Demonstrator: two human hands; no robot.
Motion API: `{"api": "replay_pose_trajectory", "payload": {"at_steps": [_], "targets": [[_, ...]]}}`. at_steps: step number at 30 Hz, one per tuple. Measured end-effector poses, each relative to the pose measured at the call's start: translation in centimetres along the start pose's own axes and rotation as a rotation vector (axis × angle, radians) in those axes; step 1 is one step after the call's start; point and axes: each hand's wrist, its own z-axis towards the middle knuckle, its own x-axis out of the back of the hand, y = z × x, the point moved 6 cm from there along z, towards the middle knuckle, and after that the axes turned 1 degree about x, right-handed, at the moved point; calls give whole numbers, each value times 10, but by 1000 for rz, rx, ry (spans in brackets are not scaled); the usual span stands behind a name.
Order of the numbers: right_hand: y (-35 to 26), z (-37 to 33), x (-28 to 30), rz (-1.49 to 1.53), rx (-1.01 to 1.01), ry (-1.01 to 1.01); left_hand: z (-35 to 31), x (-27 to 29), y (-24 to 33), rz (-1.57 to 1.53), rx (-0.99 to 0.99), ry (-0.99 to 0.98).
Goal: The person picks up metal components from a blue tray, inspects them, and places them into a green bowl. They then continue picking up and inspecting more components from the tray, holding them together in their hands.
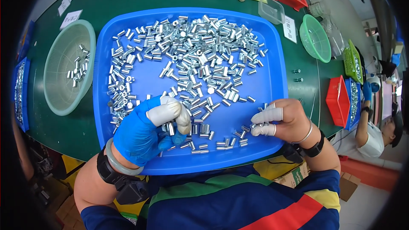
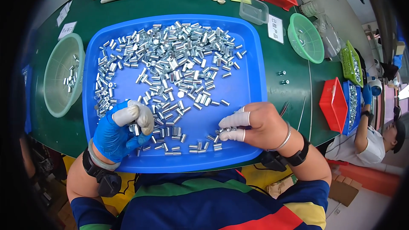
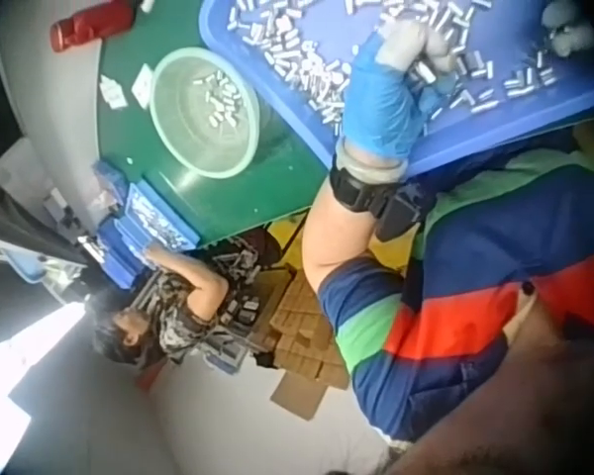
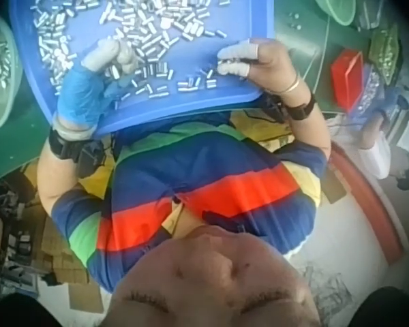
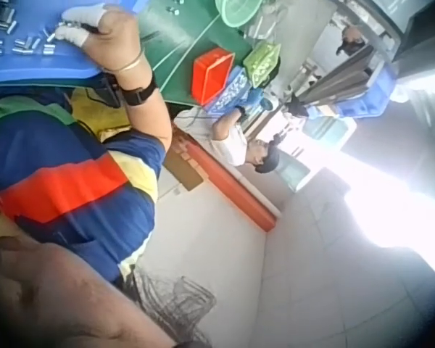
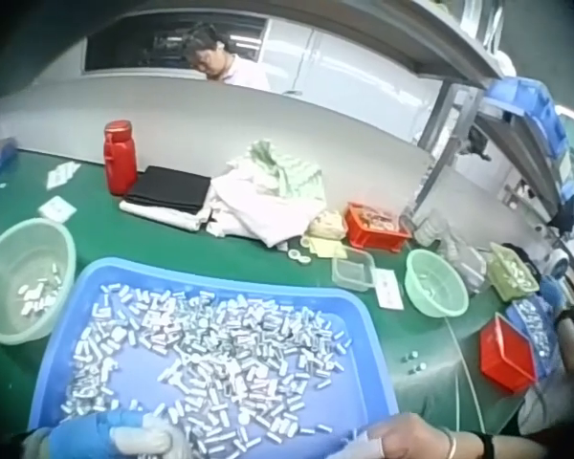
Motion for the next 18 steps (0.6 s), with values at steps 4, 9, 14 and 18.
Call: {"api": "replay_pose_trajectory", "payload": {"at_steps": [4, 9, 14, 18], "targets": [[8, -20, 1, 164, -81, 72, -1, 2, 0, 14, 13, 16], [8, -24, 3, 198, -108, 66, -1, 4, -6, 9, 76, -16], [7, -23, 5, 219, -95, 72, -1, 4, -6, -4, 62, -4], [7, -22, 4, 218, -48, 81, 0, 0, -6, 60, 60, 5]]}}
